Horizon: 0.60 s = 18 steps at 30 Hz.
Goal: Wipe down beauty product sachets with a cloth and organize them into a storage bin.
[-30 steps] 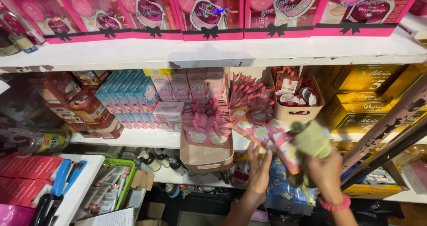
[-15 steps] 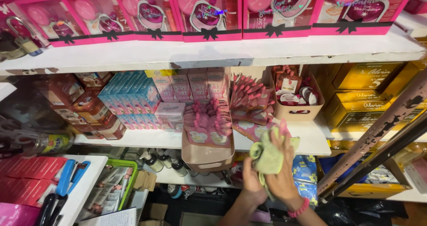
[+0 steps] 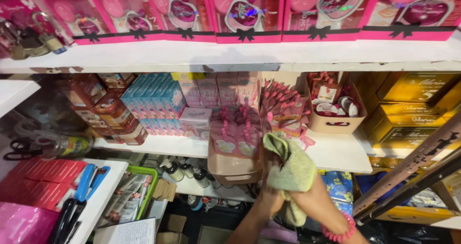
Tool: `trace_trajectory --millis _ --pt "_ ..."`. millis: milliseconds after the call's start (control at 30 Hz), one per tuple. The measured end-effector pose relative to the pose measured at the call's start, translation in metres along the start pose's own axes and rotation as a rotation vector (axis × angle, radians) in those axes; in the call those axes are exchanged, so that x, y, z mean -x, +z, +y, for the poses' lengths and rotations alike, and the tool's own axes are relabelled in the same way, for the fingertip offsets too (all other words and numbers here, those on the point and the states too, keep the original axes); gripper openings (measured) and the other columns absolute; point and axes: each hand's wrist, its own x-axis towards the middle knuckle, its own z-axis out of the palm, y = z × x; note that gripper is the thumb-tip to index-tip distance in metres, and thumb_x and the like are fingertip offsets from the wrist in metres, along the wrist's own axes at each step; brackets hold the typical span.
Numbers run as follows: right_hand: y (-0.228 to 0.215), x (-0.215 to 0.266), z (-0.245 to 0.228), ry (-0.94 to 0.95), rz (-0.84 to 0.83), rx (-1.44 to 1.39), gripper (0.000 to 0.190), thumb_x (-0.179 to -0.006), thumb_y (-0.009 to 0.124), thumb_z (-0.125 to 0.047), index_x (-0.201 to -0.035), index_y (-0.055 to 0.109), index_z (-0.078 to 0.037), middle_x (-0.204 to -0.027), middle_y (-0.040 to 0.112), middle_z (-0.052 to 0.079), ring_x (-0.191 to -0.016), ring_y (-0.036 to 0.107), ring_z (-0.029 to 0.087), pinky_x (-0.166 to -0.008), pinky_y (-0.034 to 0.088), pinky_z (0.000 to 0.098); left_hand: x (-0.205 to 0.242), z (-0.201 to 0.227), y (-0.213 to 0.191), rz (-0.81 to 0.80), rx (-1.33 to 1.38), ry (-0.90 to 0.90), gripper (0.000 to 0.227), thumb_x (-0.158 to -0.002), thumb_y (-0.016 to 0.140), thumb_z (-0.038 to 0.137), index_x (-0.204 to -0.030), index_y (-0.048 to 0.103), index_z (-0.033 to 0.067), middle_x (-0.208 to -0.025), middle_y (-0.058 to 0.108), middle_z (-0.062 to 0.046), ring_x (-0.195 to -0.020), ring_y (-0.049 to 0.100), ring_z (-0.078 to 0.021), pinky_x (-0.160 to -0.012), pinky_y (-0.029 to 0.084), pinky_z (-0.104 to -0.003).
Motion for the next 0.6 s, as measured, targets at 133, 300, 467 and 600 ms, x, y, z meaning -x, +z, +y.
trace_trajectory --millis 133,300,467,600 --pt "-0.007 -0.029 0.000 -0.021 -0.005 0.013 0.057 -0.077 0.074 -0.006 -0.133 0.061 0.000 -0.123 0.073 0.009 -0.113 0.068 0.018 -0.099 0.050 0.0304 -0.096 0.094 -0.111 0.171 0.248 -0.132 0.062 -0.107 0.045 0.022 -0.165 0.029 0.0059 -0.177 0.020 -0.023 -0.167 0.017 -0.0424 -0.134 0.014 -0.052" --pt "0.013 -0.058 0.009 0.014 -0.011 -0.008 0.050 -0.075 0.081 -0.009 -0.123 0.069 -0.002 -0.106 0.077 0.006 -0.094 0.070 0.014 -0.083 0.056 0.0300 -0.112 0.080 -0.179 0.010 -0.302 0.082 0.049 -0.084 0.067 0.021 -0.132 0.066 0.0152 -0.155 0.048 -0.010 -0.155 0.014 -0.0421 -0.123 0.005 -0.063" --pt "0.042 -0.069 0.035 -0.027 -0.069 -0.053 0.039 -0.080 0.080 -0.009 -0.118 0.073 -0.002 -0.105 0.080 0.006 -0.095 0.073 0.013 -0.084 0.057 0.0296 -0.115 0.047 -0.219 -0.306 -0.366 -0.178 0.026 -0.086 0.071 0.024 -0.109 0.074 0.0123 -0.125 0.069 -0.004 -0.145 0.037 -0.0339 -0.122 0.007 -0.066" --pt "0.046 -0.074 0.012 -0.129 -0.060 0.066 0.046 -0.079 0.077 -0.004 -0.124 0.069 -0.004 -0.109 0.079 0.005 -0.101 0.071 0.012 -0.088 0.055 0.0288 -0.103 -0.001 -0.215 -0.271 -0.392 -0.005 0.024 -0.093 0.066 0.023 -0.112 0.072 0.0095 -0.124 0.066 -0.010 -0.133 0.047 -0.0372 -0.116 0.019 -0.065"
